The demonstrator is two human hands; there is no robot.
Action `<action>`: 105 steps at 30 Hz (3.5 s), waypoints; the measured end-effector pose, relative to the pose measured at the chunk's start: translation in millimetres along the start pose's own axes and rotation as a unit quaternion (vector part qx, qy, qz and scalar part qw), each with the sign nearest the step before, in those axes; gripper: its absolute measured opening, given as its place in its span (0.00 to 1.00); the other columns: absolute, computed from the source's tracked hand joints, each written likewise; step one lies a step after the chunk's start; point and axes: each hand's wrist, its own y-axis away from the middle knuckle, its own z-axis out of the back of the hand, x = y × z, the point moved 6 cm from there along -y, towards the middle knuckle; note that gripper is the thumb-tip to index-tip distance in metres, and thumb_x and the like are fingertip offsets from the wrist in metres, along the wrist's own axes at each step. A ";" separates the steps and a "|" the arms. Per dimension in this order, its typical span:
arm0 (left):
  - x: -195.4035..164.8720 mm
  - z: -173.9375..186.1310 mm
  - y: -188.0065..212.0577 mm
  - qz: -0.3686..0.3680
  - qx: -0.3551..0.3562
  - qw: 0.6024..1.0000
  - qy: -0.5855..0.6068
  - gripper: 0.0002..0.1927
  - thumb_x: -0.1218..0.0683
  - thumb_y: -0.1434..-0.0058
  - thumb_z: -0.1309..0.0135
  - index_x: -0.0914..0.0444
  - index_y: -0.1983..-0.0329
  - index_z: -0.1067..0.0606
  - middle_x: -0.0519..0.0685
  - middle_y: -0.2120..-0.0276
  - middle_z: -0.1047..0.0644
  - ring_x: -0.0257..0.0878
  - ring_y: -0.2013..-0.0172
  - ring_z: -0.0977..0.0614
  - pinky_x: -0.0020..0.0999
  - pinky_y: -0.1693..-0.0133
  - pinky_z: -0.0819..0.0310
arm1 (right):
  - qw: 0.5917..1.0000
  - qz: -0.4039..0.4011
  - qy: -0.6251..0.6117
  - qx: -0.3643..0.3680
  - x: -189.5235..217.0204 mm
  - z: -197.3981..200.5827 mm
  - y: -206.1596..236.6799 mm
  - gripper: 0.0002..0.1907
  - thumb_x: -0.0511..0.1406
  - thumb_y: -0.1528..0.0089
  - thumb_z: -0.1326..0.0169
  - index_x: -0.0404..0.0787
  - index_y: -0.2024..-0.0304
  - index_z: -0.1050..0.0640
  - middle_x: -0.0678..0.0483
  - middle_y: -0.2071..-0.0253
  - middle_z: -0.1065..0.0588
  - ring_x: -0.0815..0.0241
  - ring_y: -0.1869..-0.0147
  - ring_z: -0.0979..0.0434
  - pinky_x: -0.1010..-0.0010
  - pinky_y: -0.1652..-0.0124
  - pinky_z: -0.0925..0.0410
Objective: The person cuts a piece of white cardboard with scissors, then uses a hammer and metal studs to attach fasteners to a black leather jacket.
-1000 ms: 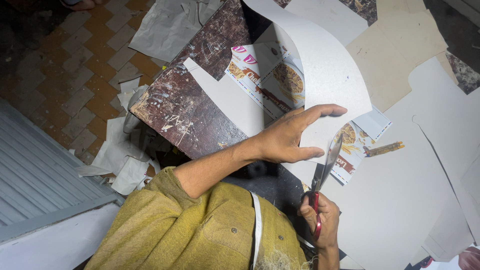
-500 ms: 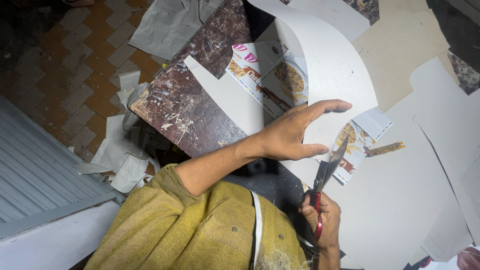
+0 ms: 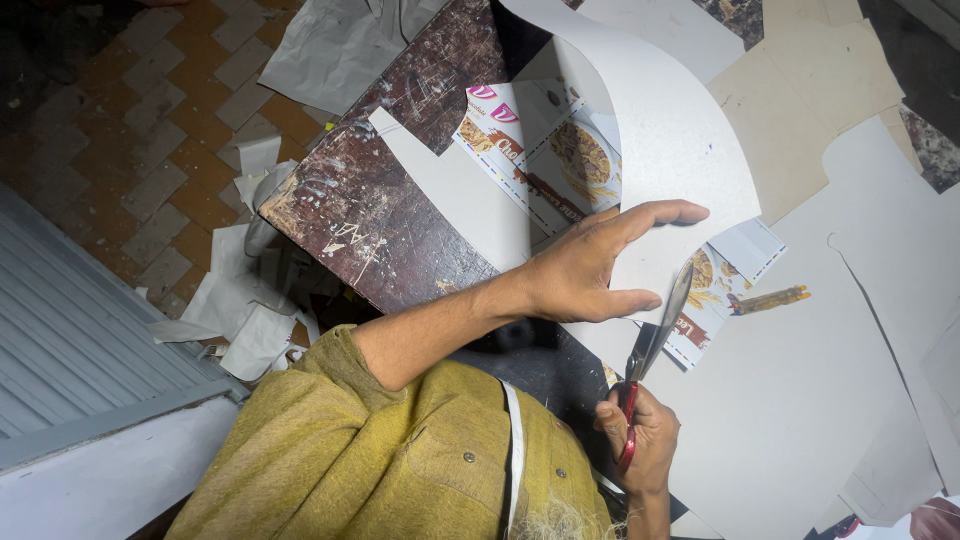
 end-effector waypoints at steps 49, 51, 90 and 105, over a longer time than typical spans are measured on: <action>14.6 -40.7 -6.3 0.086 -0.080 0.973 0.199 0.27 0.60 0.34 0.43 0.68 0.32 0.31 0.57 0.40 0.22 0.35 0.44 0.20 0.31 0.39 0.24 | 0.981 -0.039 -0.189 -0.025 2.4 -21.6 0.1 0.22 0.44 0.33 0.45 0.37 0.77 0.28 0.55 0.84 0.31 0.67 0.81 0.32 0.75 0.77 0.35; 19.8 -45.0 -5.7 0.095 -0.079 0.972 0.202 0.27 0.59 0.34 0.43 0.68 0.32 0.30 0.58 0.42 0.21 0.35 0.46 0.19 0.31 0.40 0.23 | 0.984 -0.034 -0.174 -0.033 -2.3 -21.8 1.9 0.22 0.44 0.33 0.46 0.37 0.77 0.28 0.55 0.83 0.31 0.66 0.80 0.31 0.75 0.77 0.35; 143.5 190.6 -7.2 0.164 -0.315 0.847 -0.397 0.16 0.56 0.37 0.40 0.60 0.46 0.22 0.51 0.45 0.22 0.49 0.42 0.22 0.43 0.37 0.32 | 0.871 -0.358 -0.039 -0.333 -180.8 164.1 17.9 0.28 0.42 0.34 0.39 0.26 0.41 0.24 0.42 0.68 0.26 0.52 0.68 0.26 0.64 0.67 0.32; 203.2 173.7 -59.5 0.430 0.069 0.736 -0.519 0.63 0.36 0.72 0.21 0.60 0.33 0.35 0.55 0.39 0.30 0.55 0.38 0.31 0.58 0.40 0.38 | 0.711 -0.175 0.565 -0.380 -137.4 175.1 52.5 0.37 0.41 0.40 0.30 0.30 0.38 0.33 0.39 0.36 0.32 0.39 0.29 0.37 0.47 0.35 0.44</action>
